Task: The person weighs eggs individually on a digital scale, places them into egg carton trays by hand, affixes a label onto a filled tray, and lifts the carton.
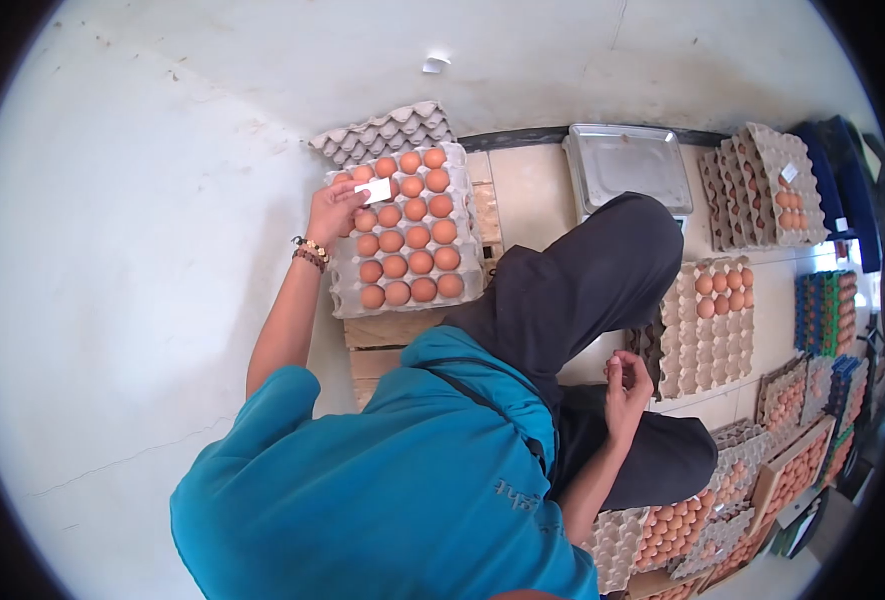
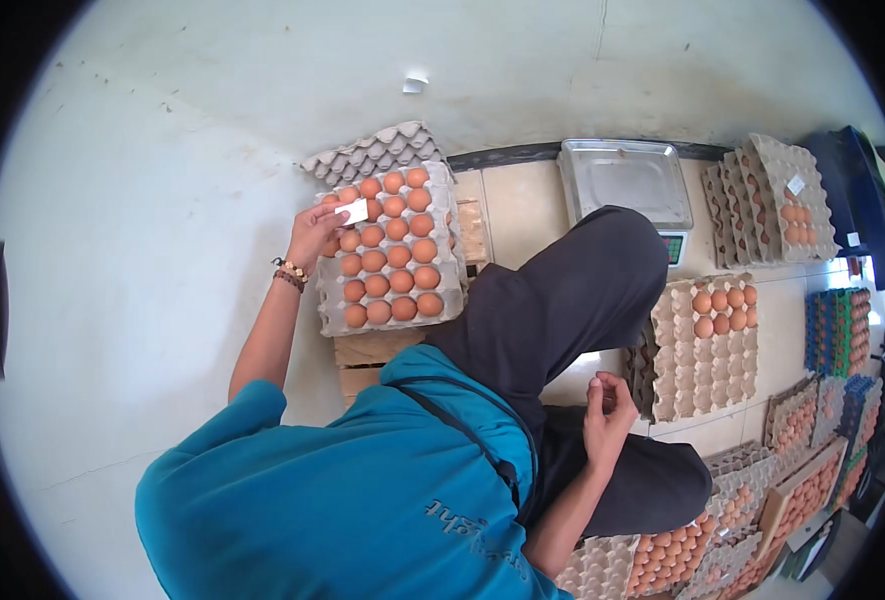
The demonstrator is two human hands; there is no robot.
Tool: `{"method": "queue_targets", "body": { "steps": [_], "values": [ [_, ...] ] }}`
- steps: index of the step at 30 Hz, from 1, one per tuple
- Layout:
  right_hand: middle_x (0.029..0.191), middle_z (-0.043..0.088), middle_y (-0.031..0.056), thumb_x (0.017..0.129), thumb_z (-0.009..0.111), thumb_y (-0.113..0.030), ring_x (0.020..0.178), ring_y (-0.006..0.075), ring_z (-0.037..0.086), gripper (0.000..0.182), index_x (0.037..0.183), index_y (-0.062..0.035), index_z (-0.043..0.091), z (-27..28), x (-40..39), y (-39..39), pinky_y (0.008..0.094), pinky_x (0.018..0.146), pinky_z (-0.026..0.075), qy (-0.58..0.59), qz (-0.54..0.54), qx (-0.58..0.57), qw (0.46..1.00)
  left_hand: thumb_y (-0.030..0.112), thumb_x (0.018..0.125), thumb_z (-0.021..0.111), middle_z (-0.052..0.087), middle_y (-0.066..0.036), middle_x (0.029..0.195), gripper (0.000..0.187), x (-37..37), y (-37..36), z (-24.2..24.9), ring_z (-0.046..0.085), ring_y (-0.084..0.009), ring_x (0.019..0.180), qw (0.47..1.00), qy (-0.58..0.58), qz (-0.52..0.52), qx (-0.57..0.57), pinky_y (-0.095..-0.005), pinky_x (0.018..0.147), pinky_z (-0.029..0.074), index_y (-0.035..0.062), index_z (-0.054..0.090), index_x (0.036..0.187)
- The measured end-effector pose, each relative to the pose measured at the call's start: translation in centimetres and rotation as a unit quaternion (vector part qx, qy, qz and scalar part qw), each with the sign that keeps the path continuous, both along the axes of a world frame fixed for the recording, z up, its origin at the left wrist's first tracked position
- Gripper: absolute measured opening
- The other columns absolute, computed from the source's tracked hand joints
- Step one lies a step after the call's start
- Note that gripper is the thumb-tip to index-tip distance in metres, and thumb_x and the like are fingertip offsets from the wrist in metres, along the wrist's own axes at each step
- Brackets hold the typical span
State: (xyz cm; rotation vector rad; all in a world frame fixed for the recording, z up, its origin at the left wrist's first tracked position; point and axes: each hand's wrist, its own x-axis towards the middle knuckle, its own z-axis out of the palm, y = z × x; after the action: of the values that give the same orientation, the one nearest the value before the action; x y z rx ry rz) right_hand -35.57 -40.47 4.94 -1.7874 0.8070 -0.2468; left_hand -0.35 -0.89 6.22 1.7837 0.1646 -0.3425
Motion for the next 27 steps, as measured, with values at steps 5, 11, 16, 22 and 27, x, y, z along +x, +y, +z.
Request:
{"method": "queue_targets", "body": {
  "steps": [5, 11, 16, 22, 27],
  "values": [
    [0.078, 0.063, 0.0045, 0.095, 0.063, -0.021, 0.071, 0.0108, 0.059, 0.024, 0.099, 0.0028, 0.064, -0.7, -0.1, -0.6, 0.0262, 0.064, 0.046, -0.009, -0.012, 0.008, 1.0, 0.017, 0.087, 0.073, 0.068, 0.0, 0.081, 0.019, -2.3, 1.3, -0.4, 0.057, -0.0032, 0.065, 0.995, 0.07, -0.017, 0.072, -0.0162, 0.058, 0.045, 0.0038, 0.068, 0.1],
    [0.077, 0.063, 0.0041, 0.095, 0.063, -0.02, 0.07, 0.0098, 0.058, 0.023, 0.099, 0.0026, 0.064, -1.3, -0.1, -0.7, 0.0246, 0.06, 0.045, -0.004, -0.012, 0.02, 1.0, 0.009, 0.08, 0.079, 0.067, -0.004, 0.082, 0.03, -0.4, 0.3, -1.2, 0.061, -0.0063, 0.066, 0.993, 0.052, -0.063, 0.081, -0.02, 0.055, 0.051, 0.0032, 0.058, 0.1],
    [0.077, 0.063, 0.0044, 0.095, 0.063, -0.019, 0.071, 0.0102, 0.059, 0.022, 0.1, 0.0027, 0.064, -1.3, -0.3, -0.7, 0.0251, 0.061, 0.046, -0.004, -0.03, 0.022, 0.999, 0.005, 0.074, 0.084, 0.065, -0.006, 0.081, 0.04, 1.8, 0.8, -3.8, 0.063, -0.0088, 0.067, 0.991, 0.071, -0.08, 0.077, -0.0218, 0.055, 0.054, 0.0012, 0.053, 0.1],
    [0.077, 0.063, 0.0042, 0.095, 0.062, -0.02, 0.071, 0.0111, 0.059, 0.023, 0.1, 0.0031, 0.063, -2.1, -0.5, -0.9, 0.0266, 0.063, 0.047, -0.007, -0.036, 0.004, 0.999, 0.008, 0.071, 0.086, 0.064, -0.006, 0.079, 0.042, 2.0, 1.3, -4.3, 0.063, -0.0089, 0.066, 0.988, 0.048, -0.104, 0.108, -0.0218, 0.052, 0.053, 0.0012, 0.052, 0.095],
    [0.077, 0.063, 0.0047, 0.095, 0.062, -0.021, 0.07, 0.0109, 0.058, 0.024, 0.099, 0.003, 0.064, -1.6, -0.3, -0.8, 0.026, 0.062, 0.046, 0.02, -0.028, 0.005, 0.999, 0.013, 0.068, 0.09, 0.064, -0.006, 0.073, 0.043, 3.2, 1.8, -4.9, 0.061, -0.0101, 0.056, 0.969, 0.076, -0.117, 0.203, -0.0227, 0.046, 0.048, 0.0038, 0.051, 0.085]
  ]
}}
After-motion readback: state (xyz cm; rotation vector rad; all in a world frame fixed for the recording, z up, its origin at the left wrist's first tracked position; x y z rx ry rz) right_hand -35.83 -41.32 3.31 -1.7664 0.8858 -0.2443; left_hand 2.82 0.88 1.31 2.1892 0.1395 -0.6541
